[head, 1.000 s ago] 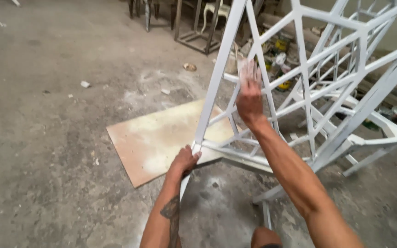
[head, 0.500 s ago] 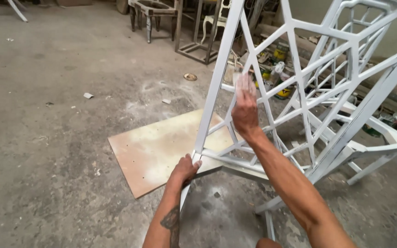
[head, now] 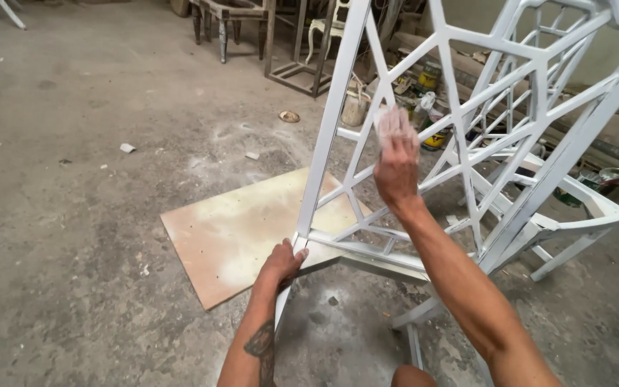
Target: The person sands the surface of a white metal chair frame using a sanding block. The person holds the chair frame with one hand while sanding various sections of the lattice backrest and legs with the other hand.
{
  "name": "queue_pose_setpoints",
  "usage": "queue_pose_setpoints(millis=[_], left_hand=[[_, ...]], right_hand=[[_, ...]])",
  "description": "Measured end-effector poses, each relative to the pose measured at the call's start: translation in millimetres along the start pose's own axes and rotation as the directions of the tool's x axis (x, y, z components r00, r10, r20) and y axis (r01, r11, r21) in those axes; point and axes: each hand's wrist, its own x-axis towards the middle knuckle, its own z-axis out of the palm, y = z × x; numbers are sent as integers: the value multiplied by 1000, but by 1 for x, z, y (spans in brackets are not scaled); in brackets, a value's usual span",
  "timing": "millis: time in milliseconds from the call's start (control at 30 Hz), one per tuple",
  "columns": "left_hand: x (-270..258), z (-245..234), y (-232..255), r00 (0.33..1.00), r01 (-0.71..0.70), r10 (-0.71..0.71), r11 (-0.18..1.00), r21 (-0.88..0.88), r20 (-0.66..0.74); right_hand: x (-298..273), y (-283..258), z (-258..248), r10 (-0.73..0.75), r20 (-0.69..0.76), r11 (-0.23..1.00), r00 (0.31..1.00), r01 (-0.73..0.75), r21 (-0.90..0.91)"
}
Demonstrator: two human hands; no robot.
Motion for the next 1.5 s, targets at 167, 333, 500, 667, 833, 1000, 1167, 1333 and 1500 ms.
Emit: queue_pose_setpoints(millis=[167,333,500,667,833,1000,1167,1333,1500], left_hand=[[5,2,-3,1000,-1,1,1000,15,-11],[12,3,-4,1000,-11,11,1000,9,-24],[16,7,-6,1000,-1,1,1000,6,-16],[16,7,-7,1000,0,0,1000,1,-29],[11,8,-4,1000,12,-12,1000,7,-22],[22,10,-10,1000,11,-11,1000,2,-19],[11,9,-6,1000,7,-7,1000,-3,-20],[14,9,-8,1000,11,-12,1000,-6,-27],[19,12,-8,999,6,-6,1000,-8,-38]], right_hand=[[15,13,23,-29,-13,996,999,30,86],[25,9,14,-110,-88,990,990,117,82],[32,26,26,-160,-133,984,978,168,55],[14,29,16,-136,-98,983,986,146,111],[30,30,17,-136,-89,980,987,147,132],[-8,14,-9,-32,-5,977,999,33,210],[0,48,23,-10,-78,977,997,27,211],[40,22,1,-114,-151,968,982,144,207],[29,26,-2,-160,-153,973,975,183,144]])
